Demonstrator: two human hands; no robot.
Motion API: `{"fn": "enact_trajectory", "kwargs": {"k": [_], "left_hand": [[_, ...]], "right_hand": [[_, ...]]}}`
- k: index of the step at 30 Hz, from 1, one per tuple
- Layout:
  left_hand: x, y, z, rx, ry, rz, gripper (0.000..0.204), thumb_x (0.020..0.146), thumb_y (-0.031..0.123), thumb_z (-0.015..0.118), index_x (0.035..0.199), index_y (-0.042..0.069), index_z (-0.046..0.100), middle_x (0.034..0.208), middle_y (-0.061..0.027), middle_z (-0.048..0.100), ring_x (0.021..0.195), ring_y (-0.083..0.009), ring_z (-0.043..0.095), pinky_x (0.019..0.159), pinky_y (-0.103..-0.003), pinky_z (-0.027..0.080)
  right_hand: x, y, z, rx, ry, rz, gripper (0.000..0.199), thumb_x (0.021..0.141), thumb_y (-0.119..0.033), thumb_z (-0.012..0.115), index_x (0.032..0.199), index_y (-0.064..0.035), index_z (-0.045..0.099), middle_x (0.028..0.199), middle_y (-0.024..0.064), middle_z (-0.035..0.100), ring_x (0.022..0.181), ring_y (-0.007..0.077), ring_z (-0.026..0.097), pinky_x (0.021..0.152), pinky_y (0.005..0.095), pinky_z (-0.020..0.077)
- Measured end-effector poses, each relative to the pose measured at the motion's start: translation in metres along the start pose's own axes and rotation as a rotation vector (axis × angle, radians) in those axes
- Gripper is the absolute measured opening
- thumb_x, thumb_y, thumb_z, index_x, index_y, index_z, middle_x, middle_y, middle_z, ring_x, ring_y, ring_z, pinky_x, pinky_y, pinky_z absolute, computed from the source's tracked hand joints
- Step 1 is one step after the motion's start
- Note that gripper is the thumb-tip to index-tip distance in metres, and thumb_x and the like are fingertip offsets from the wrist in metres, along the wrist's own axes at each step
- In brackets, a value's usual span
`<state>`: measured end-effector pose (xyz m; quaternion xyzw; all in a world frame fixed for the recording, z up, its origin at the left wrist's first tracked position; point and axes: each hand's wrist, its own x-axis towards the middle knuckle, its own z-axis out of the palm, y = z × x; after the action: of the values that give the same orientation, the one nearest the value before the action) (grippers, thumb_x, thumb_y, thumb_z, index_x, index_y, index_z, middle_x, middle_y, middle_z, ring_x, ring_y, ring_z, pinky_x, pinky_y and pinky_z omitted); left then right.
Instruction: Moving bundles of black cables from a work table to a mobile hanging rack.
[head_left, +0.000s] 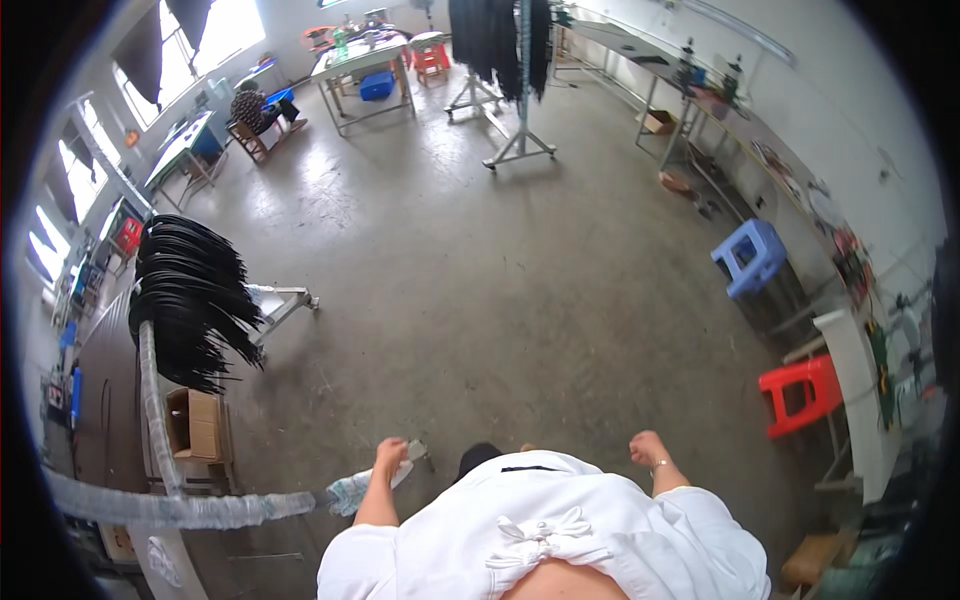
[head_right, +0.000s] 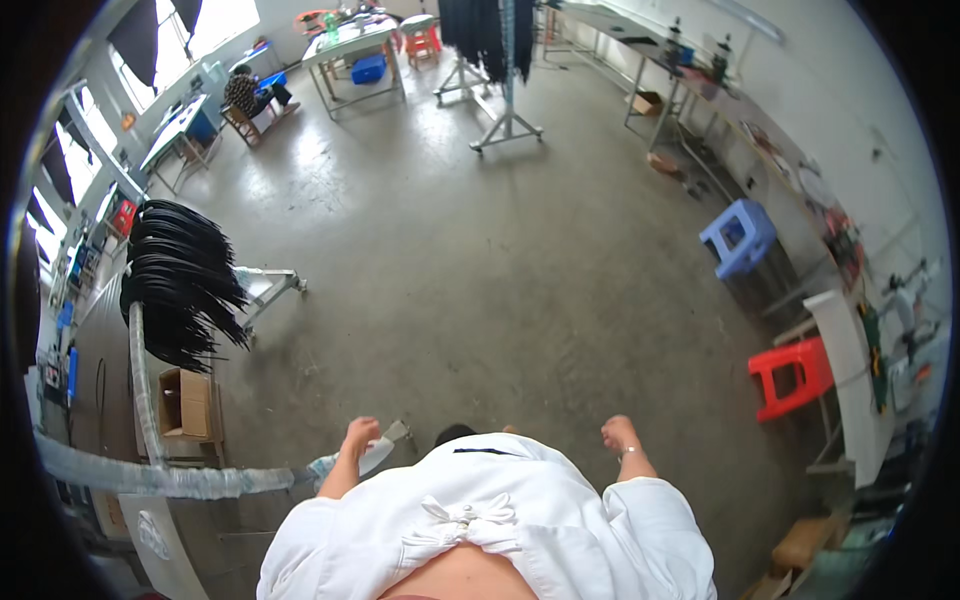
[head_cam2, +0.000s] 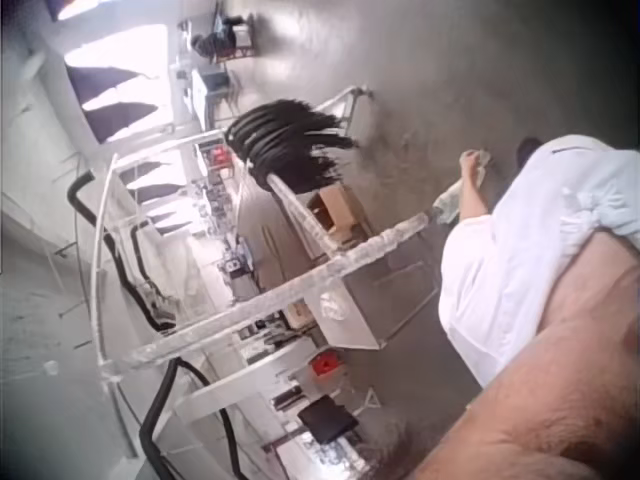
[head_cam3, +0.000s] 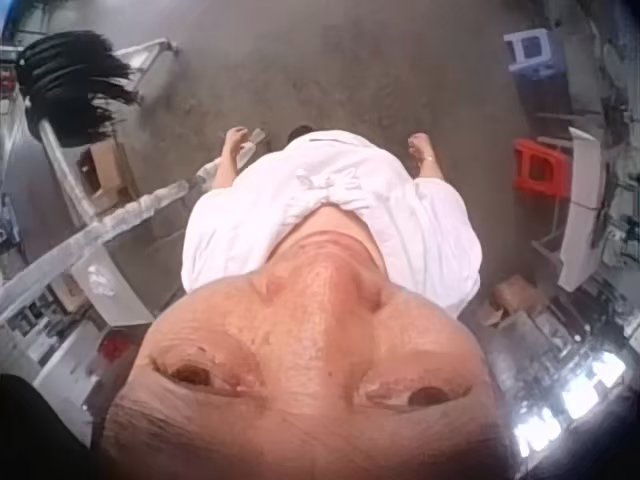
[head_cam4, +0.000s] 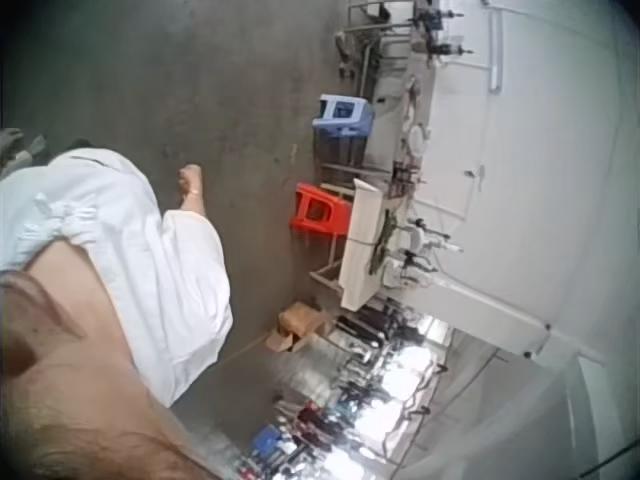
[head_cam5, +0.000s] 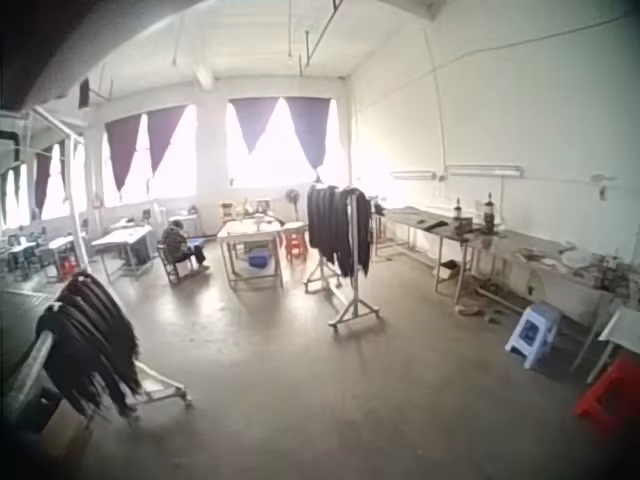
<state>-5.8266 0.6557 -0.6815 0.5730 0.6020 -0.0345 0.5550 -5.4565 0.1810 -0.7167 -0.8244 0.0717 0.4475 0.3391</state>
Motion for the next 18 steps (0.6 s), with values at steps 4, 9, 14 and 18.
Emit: {"fn": "enact_trajectory", "kwargs": {"k": [4,9,14,18], "left_hand": [[0.027,-0.023,-0.013,-0.339,0.077,-0.357,0.012,0.079,0.014,0.05,0.089,0.01,0.055,0.064,-0.0031,0.053,0.051,-0.0162,0.053,0.04,-0.03,0.037],[0.086,0.018,-0.017,-0.422,0.275,-0.616,0.013,0.082,0.013,0.047,0.091,0.005,0.052,0.069,-0.0087,0.053,0.055,-0.0217,0.053,0.047,-0.039,0.041],[0.202,0.202,-0.06,-0.507,0.378,-0.476,0.008,0.08,0.013,0.048,0.074,0.008,0.051,0.06,-0.0032,0.047,0.047,-0.0162,0.044,0.043,-0.031,0.035],[0.322,0.397,-0.086,-0.489,0.173,-0.059,0.009,0.077,0.016,0.054,0.084,0.009,0.054,0.063,-0.0014,0.051,0.05,-0.0133,0.05,0.04,-0.028,0.036]], "right_hand": [[0.09,-0.199,-0.019,-0.143,0.052,-0.277,0.021,0.067,-0.004,0.056,0.088,-0.0001,0.059,0.066,0.0073,0.058,0.053,0.016,0.056,0.046,0.0279,0.0444],[0.187,-0.385,0.0,-0.142,0.014,-0.521,0.024,0.068,-0.007,0.058,0.091,0.0008,0.059,0.072,0.0071,0.06,0.058,0.0147,0.057,0.05,0.0269,0.0457],[0.23,-0.492,0.012,-0.351,-0.162,-0.318,0.026,0.07,-0.01,0.06,0.094,0.0001,0.059,0.074,0.0064,0.061,0.06,0.0152,0.058,0.054,0.0268,0.0472],[0.278,-0.543,-0.011,-0.303,-0.15,-0.137,0.028,0.072,-0.013,0.06,0.098,-0.0029,0.057,0.075,0.0064,0.06,0.06,0.0157,0.058,0.054,0.0282,0.0476]]}}
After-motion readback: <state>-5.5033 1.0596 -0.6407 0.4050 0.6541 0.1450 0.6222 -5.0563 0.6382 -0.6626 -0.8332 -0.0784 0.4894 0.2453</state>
